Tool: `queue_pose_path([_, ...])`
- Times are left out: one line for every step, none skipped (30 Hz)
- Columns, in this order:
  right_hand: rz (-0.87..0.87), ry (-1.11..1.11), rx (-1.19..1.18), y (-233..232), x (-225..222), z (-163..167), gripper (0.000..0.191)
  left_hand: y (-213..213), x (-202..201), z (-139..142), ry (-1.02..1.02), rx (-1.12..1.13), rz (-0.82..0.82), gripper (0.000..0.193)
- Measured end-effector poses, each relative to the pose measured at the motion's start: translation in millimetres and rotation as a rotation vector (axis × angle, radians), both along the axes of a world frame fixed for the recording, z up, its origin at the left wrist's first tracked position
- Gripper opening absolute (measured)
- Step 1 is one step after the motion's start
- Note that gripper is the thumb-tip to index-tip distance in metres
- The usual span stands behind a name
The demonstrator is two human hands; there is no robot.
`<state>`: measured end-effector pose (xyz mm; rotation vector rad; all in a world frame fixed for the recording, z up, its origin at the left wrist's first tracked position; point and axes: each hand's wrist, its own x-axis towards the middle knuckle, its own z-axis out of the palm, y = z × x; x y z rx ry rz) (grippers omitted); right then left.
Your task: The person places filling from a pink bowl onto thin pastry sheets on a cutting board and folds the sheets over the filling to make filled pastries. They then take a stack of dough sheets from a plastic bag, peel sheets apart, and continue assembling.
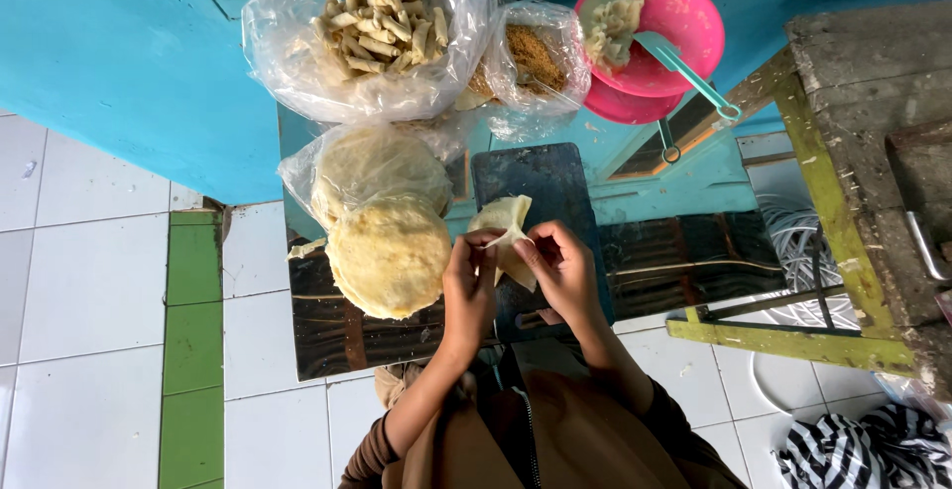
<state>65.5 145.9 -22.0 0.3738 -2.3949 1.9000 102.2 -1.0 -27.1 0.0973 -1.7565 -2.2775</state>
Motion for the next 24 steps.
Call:
queue_pose_path([-0.015, -0.019, -0.038, -0.6, 0.1, 0.2, 0.016, 0.0, -0.5, -1.3, -0.003, 0.026, -0.007, 0.015])
queue_pose_path([-0.001, 0.001, -0.093, -1.8, 1.1, 0.2, 0.015, -0.4, 0.0, -2.3, -0.011, 0.053, -0.014, 0.015])
queue_pose_path([0.013, 0.021, -0.147, -3.6, 2.3, 0.1, 0.014, -1.0, -0.3, -2.8, -0.018, 0.079, -0.022, 0.016])
queue_pose_path([0.029, 0.040, -0.201, -5.3, 3.8, 0.1, 0.013, -2.4, 0.3, -2.8, -0.026, 0.159, -0.049, 0.017])
queue_pose_path([0.036, 0.096, -0.155, -6.4, 5.5, 0.3, 0.014, -4.4, 1.2, -2.5, -0.033, 0.238, -0.075, 0.019])
queue_pose_path([0.043, 0.152, -0.109, -7.0, 7.3, 0.5, 0.015, -6.5, -0.1, -1.8, -0.040, 0.317, -0.101, 0.022])
queue_pose_path([0.050, 0.206, -0.063, -7.4, 8.8, 0.8, 0.017, -8.3, -2.7, -1.0, -0.030, 0.206, -0.110, 0.024])
queue_pose_path([0.043, 0.212, -0.044, -8.2, 9.7, 0.9, 0.017, -10.0, -3.8, -0.5, -0.024, 0.096, -0.119, 0.028])
queue_pose_path([0.038, 0.217, -0.026, -8.5, 10.4, 1.2, 0.016, -11.5, -3.8, -0.3, -0.017, -0.014, -0.127, 0.031])
queue_pose_path([0.033, 0.227, -0.007, -8.6, 10.2, 1.8, 0.016, -12.8, -4.2, -0.5, 0.000, 0.024, -0.101, 0.027])
queue_pose_path([0.041, 0.205, -0.057, -8.6, 9.4, 2.6, 0.017, -13.7, -5.4, -1.1, 0.020, 0.060, -0.077, 0.024])
queue_pose_path([0.046, 0.182, -0.107, -8.1, 8.6, 3.7, 0.018, -13.7, -5.8, -2.1, 0.038, 0.097, -0.055, 0.022])
queue_pose_path([0.052, 0.157, -0.157, -8.1, 7.9, 4.8, 0.019, -13.1, -5.7, -3.5, 0.014, 0.140, -0.058, 0.020])
queue_pose_path([0.065, 0.127, -0.136, -7.5, 7.8, 6.3, 0.021, -11.5, -5.0, -5.1, -0.012, 0.185, -0.061, 0.019])
queue_pose_path([0.077, 0.096, -0.115, -6.7, 7.9, 7.7, 0.024, -9.9, -3.6, -6.9, -0.040, 0.229, -0.064, 0.017])
queue_pose_path([0.088, 0.065, -0.094, -6.9, 7.9, 8.6, 0.026, -7.5, -2.4, -8.7, -0.033, 0.221, -0.064, 0.016])
queue_pose_path([0.098, 0.062, -0.109, -6.9, 8.2, 9.2, 0.027, -4.6, -1.2, -10.3, -0.023, 0.213, -0.063, 0.016])
queue_pose_path([0.108, 0.059, -0.124, -6.8, 8.3, 9.4, 0.027, -2.5, -0.2, -12.0, -0.014, 0.205, -0.063, 0.015])
queue_pose_path([0.119, 0.058, -0.140, -6.9, 8.4, 9.0, 0.028, -1.1, 0.6, -13.6, -0.014, 0.180, -0.063, 0.015])
queue_pose_path([0.089, 0.050, -0.118, -6.2, 8.4, 8.2, 0.022, -0.1, 2.4, -15.3, -0.015, 0.153, -0.061, 0.015])
queue_pose_path([0.062, 0.041, -0.097, -5.4, 7.6, 7.2, 0.017, 0.3, 3.8, -16.8, -0.016, 0.127, -0.057, 0.015])
queue_pose_path([0.035, 0.033, -0.075, -4.3, 7.0, 5.6, 0.012, 0.1, 4.2, -18.6, -0.029, 0.186, -0.060, 0.015])
queue_pose_path([0.027, 0.036, -0.086, -3.2, 6.2, 3.9, 0.011, -0.4, 4.1, -20.1, -0.042, 0.245, -0.064, 0.014])
queue_pose_path([0.017, 0.039, -0.096, -1.9, 5.6, 1.8, 0.010, -0.3, 3.7, -21.5, -0.055, 0.304, -0.069, 0.014])
